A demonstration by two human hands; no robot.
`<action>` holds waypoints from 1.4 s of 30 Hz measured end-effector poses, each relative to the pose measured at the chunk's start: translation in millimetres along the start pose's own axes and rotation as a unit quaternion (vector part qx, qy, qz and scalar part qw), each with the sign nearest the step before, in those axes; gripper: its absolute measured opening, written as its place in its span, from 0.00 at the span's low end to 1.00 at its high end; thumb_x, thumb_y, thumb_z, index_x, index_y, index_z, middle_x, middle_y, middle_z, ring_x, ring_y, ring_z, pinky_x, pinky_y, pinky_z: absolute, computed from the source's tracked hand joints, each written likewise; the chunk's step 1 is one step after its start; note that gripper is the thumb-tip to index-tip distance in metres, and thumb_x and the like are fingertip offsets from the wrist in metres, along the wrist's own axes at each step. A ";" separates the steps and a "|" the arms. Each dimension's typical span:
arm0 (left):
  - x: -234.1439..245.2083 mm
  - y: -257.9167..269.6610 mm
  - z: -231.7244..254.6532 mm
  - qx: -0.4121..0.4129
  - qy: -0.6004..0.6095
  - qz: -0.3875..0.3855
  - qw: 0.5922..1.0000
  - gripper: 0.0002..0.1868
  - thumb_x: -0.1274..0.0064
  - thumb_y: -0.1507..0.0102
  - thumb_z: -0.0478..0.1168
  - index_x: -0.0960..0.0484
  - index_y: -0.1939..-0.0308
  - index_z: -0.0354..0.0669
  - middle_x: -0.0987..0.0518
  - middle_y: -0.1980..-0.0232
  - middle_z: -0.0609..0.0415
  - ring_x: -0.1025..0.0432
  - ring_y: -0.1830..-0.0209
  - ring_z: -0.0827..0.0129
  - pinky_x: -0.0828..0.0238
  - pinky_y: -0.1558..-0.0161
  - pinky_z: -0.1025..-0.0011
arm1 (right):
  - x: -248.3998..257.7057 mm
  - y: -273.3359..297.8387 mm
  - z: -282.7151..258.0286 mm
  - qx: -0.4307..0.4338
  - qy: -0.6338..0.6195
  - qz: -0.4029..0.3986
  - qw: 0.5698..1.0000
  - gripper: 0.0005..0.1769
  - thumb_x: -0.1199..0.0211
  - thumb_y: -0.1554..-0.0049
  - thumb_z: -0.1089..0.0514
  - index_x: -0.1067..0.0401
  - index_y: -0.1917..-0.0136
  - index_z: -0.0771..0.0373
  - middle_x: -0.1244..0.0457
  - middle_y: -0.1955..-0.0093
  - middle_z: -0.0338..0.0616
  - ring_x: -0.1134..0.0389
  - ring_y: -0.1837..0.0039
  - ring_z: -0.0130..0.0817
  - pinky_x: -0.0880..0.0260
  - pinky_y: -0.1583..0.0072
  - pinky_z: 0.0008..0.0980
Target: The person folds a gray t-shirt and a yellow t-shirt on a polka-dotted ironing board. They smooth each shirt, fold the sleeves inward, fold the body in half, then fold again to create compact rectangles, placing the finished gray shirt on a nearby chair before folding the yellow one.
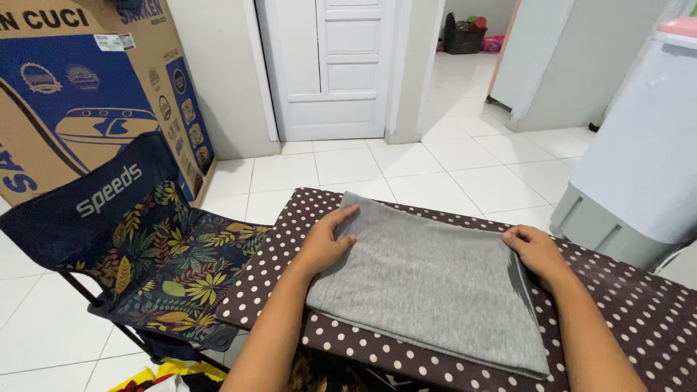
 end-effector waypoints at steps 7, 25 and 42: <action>-3.9 -3.0 -16.3 0.099 -0.140 -0.031 0.985 0.36 0.39 0.43 0.41 0.29 0.30 0.46 0.28 0.28 0.50 0.31 0.31 0.59 0.36 0.33 0.67 | -1.3 -6.5 -3.6 0.030 0.287 0.082 0.954 0.15 0.33 0.43 0.49 0.19 0.51 0.62 0.28 0.56 0.48 0.27 0.51 0.44 0.29 0.44 0.42; -101.8 62.0 109.2 0.010 -0.328 -0.200 0.923 0.38 0.62 0.32 0.62 0.45 0.23 0.51 0.50 0.18 0.52 0.61 0.18 0.51 0.66 0.26 0.42 | -96.6 186.8 -128.9 0.152 0.468 -0.112 0.863 0.39 0.56 0.38 0.33 0.52 0.20 0.50 0.58 0.17 0.43 0.63 0.16 0.47 0.62 0.24 0.60; -68.7 36.7 80.5 0.022 -0.362 -0.243 0.900 0.36 0.47 0.37 0.55 0.35 0.25 0.61 0.47 0.17 0.63 0.63 0.15 0.53 0.71 0.22 0.39 | 3.0 160.0 -70.7 -0.106 0.061 0.026 0.992 0.51 0.29 0.45 0.57 0.54 0.18 0.58 0.35 0.37 0.58 0.27 0.49 0.44 0.24 0.49 0.41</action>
Point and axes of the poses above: each hand's wrist, its own y-axis away from the middle knuckle, its own x-axis out of the back of the hand, z = x × y, the point moved 5 cm from there along -y, towards the middle knuckle
